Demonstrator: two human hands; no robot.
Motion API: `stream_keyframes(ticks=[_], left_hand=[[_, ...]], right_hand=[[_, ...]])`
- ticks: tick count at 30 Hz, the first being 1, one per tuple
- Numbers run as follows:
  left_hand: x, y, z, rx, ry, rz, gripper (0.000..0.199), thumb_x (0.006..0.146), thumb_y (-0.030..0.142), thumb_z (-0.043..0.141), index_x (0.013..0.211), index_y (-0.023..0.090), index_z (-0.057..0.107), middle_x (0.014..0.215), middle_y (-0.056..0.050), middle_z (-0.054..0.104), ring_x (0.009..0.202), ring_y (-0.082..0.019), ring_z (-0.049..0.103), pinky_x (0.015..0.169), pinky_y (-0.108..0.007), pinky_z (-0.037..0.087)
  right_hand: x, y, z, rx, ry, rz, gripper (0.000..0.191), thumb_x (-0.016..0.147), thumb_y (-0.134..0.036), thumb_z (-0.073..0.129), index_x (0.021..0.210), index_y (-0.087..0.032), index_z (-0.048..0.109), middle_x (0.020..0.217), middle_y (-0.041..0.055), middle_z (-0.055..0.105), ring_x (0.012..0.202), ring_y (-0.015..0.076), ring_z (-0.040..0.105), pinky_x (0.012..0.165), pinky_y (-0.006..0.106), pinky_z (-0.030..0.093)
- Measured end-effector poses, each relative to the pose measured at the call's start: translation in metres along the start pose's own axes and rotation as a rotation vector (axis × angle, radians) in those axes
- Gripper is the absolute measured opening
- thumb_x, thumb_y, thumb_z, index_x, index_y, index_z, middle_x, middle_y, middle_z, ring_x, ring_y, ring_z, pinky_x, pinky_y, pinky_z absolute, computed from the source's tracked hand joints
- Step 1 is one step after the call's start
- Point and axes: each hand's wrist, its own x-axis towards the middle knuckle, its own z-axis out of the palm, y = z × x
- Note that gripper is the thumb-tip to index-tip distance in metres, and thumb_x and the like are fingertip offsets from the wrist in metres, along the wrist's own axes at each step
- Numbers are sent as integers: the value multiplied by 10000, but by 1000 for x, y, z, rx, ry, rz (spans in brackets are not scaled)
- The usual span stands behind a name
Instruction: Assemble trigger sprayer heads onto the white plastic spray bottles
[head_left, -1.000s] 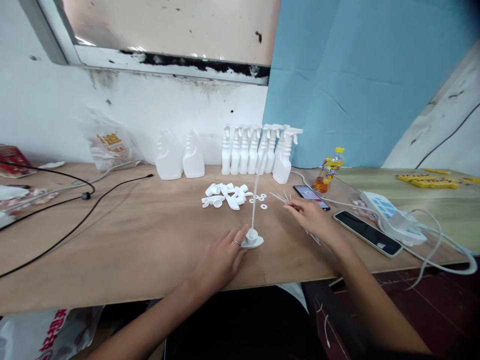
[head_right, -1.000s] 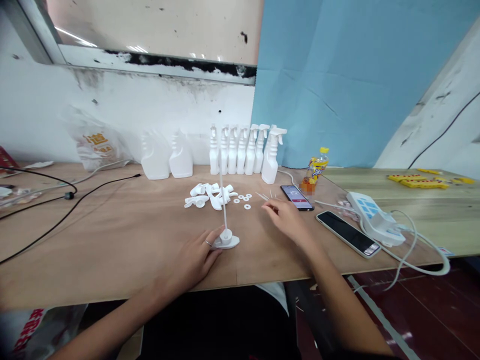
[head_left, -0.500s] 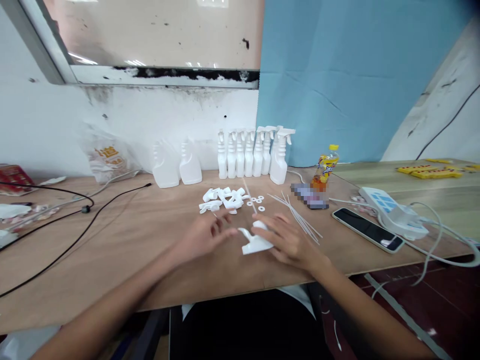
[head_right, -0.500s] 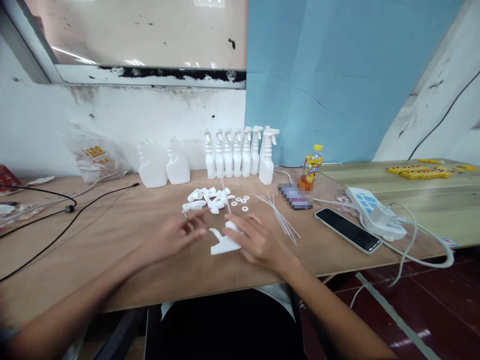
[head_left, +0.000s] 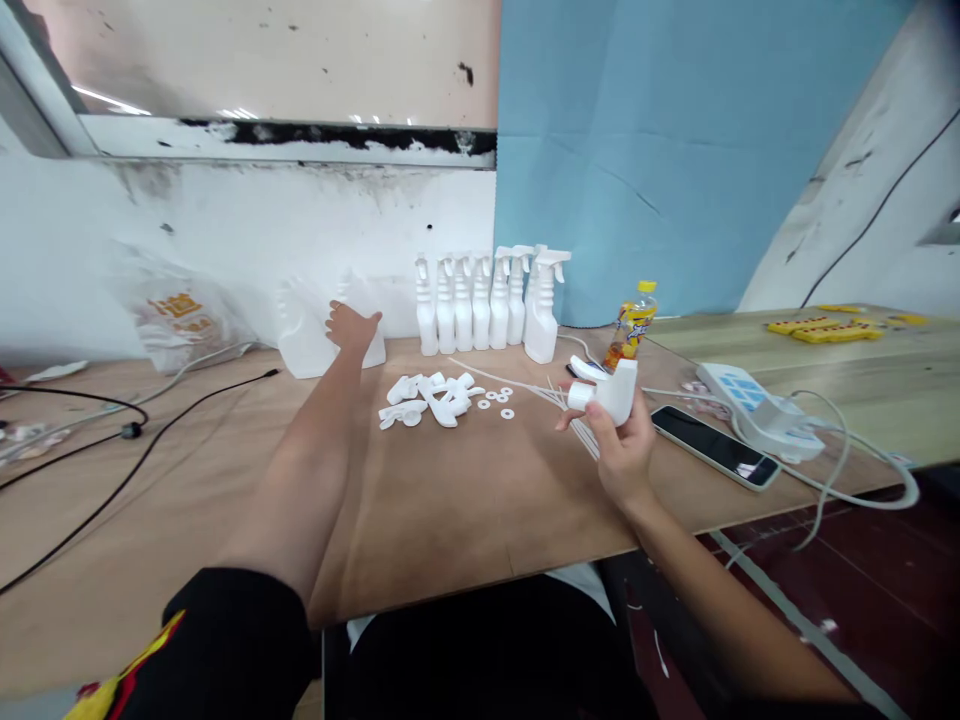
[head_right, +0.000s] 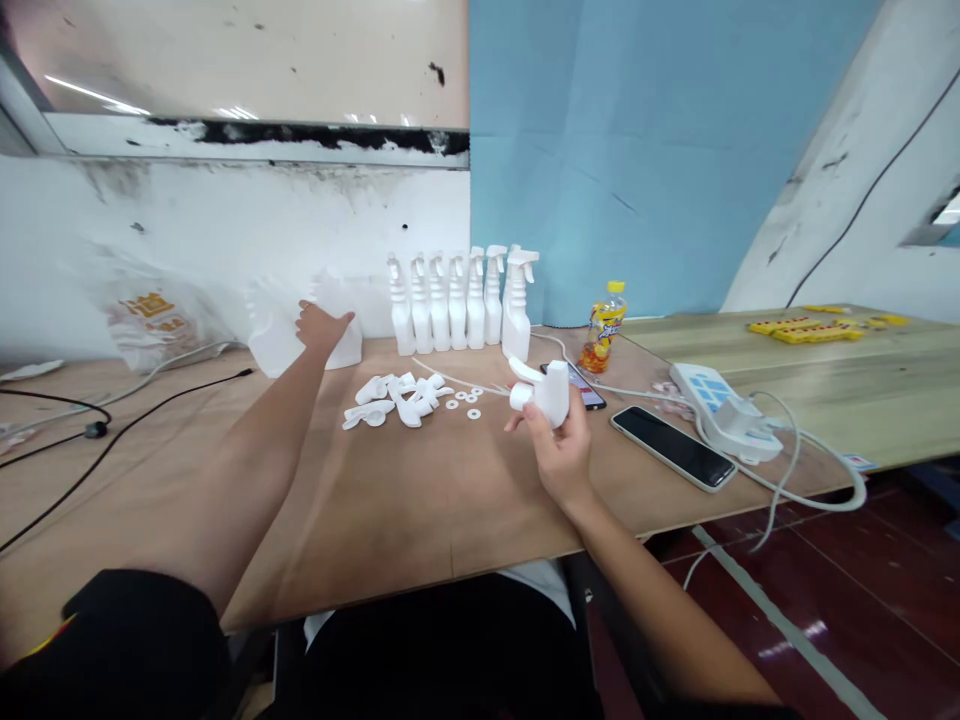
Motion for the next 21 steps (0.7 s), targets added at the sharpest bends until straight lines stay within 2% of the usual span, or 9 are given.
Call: stream_keyframes(ticks=[2,4,8,11,14,18,21], left_hand=[[-10,3,2,54,-14,56,888,821,360,653,1465,-36,186,1418,-349,412,1344,-476,353,1034,-642,277],[-26,4,-6,99,-12,223,835,799,349,660,1449,11,259,1397,-299,459,1325,-453,375,1055,-614,273],[-75,-2,-53,153,40,677,809,797,365,650,1460,94,277,1368,-223,488,1323,-399,383,1121,-539,236],[-118,-18,-90,166,42,887,777,812,341,637,1463,131,268,1381,-201,458,1342,-385,364,1126,-520,247],[-148,-35,-106,124,54,985,736,833,329,625,1450,156,262,1369,-185,457,1335,-363,374,1116,-519,275],[-160,-52,-98,103,86,1048,705,833,318,627,1431,182,280,1345,-171,480,1323,-355,394,1113,-529,283],[-161,-58,-94,128,88,1064,698,829,293,613,1437,180,290,1356,-170,480,1332,-352,391,1132,-535,257]], right_hand=[[3,-3,-1,43,14,9,300,952,-463,514,1164,-251,507,1059,95,685,699,207,671,641,382,549],[6,-5,-3,103,32,26,349,950,-518,469,1171,-253,523,1025,93,670,712,219,670,566,364,530],[11,-7,-8,223,84,103,374,938,-578,422,1057,-244,540,950,66,661,492,149,559,525,360,503],[12,-8,-11,318,141,172,341,920,-561,431,971,-240,533,928,71,681,412,125,483,560,385,505],[12,-8,-13,377,135,186,253,923,-500,441,940,-267,538,896,44,681,393,130,468,580,397,493],[12,-7,-14,301,106,188,221,927,-486,423,923,-284,509,816,14,643,393,150,467,575,407,480],[11,-6,-14,344,121,212,185,912,-444,474,943,-268,519,858,21,658,383,141,466,550,399,468]])
